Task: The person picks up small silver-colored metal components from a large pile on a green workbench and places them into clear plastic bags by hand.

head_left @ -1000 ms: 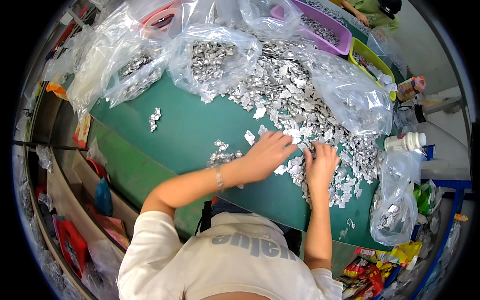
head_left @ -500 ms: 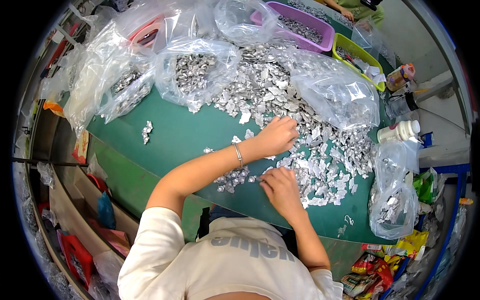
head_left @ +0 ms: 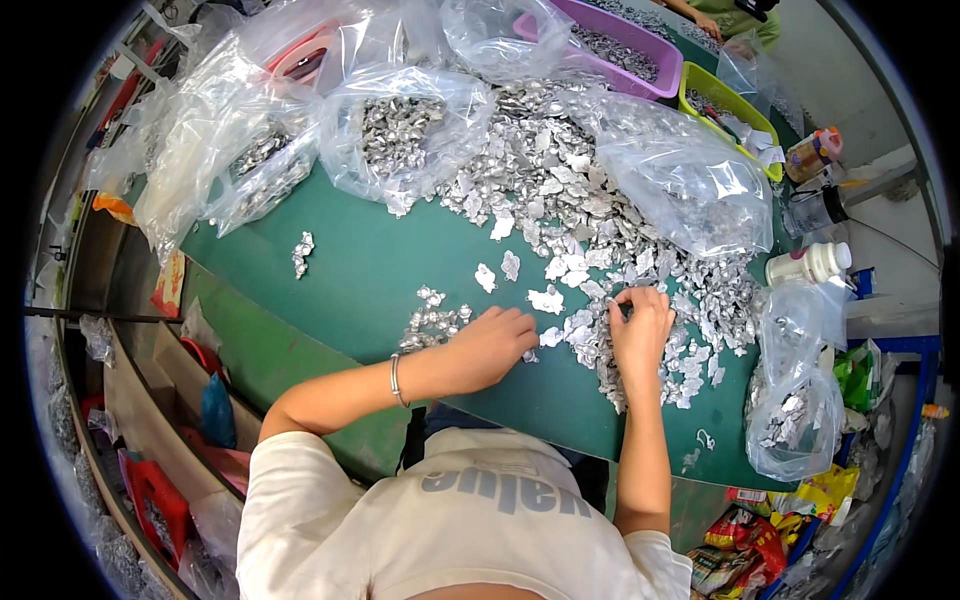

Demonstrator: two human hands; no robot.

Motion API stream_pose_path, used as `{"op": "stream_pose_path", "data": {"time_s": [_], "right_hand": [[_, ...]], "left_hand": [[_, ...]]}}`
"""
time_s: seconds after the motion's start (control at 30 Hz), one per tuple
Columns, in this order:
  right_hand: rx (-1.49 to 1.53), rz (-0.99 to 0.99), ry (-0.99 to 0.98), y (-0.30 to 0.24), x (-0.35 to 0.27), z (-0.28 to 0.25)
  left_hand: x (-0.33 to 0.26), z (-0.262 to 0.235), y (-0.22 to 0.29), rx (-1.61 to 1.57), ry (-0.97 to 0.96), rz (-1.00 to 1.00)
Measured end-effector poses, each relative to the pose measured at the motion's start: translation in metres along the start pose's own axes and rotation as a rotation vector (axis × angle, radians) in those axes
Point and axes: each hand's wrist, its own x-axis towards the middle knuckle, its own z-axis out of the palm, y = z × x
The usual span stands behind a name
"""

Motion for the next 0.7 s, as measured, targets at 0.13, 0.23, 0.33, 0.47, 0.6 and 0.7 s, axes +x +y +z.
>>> {"op": "stream_pose_path", "data": {"time_s": [0.13, 0.23, 0.33, 0.47, 0.6, 0.7], "right_hand": [[0.318, 0.001, 0.016, -0.023, -0.018, -0.003], [0.433, -0.124, -0.261, -0.047, -0.046, -0.003], [0.544, -0.09, -0.309, -0.052, -0.054, -0.012], [0.409, 0.038, -0.108, -0.026, -0.046, -0.026], [0.044, -0.052, -0.031, -0.022, -0.047, -0.023], [0.015, -0.059, -0.061, -0.023, -0.048, -0.023]], "left_hand": [[-0.011, 0.007, 0.009, -0.002, 0.108, 0.057], [-0.013, 0.014, 0.011, 0.019, 0.105, 0.08], [-0.024, 0.012, 0.006, -0.025, 0.073, 0.056], [-0.029, 0.009, 0.01, -0.1, 0.15, -0.012], [-0.008, 0.011, 0.023, -0.075, 0.267, 0.025], [-0.012, 0.025, 0.017, 0.058, 0.18, 0.036]]}}
